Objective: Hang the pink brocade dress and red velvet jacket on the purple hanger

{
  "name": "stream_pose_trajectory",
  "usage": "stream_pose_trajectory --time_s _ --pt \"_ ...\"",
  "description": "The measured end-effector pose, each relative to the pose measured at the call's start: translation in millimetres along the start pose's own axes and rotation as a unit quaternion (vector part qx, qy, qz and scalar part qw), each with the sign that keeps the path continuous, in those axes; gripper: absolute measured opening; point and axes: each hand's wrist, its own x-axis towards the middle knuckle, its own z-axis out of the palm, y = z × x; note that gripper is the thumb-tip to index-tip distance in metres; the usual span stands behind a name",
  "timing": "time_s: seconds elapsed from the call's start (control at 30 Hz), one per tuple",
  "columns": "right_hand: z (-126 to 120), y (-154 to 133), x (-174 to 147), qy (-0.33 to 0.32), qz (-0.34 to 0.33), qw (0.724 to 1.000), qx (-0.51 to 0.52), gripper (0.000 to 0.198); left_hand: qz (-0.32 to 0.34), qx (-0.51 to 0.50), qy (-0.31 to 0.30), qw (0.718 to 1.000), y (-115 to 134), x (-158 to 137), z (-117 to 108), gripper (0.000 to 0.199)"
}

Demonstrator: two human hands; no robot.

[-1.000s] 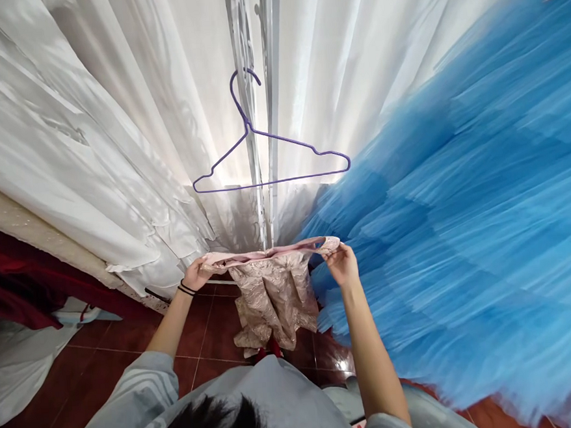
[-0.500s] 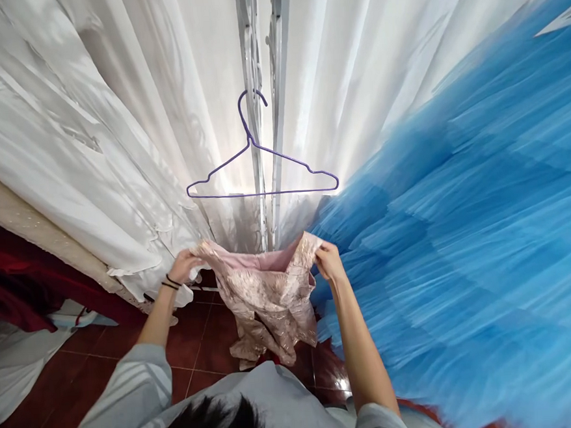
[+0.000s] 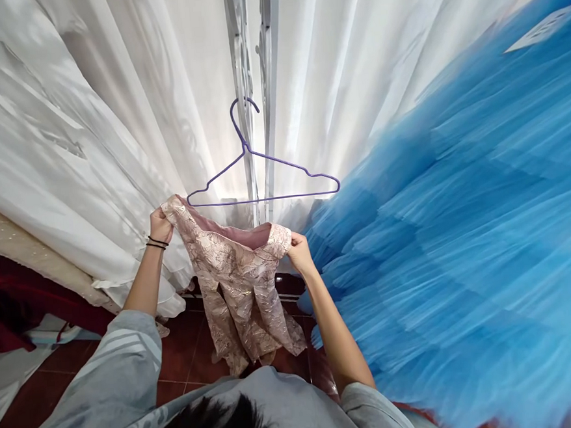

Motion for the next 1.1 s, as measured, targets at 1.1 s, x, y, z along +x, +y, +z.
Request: stream_pose_trajectory --time_s 1.1 --pt "-95 -35 46 0.191 -0.059 0.976 0.091 0.041 -0.04 0.101 -0.223 0.969 87 -7 11 0.031"
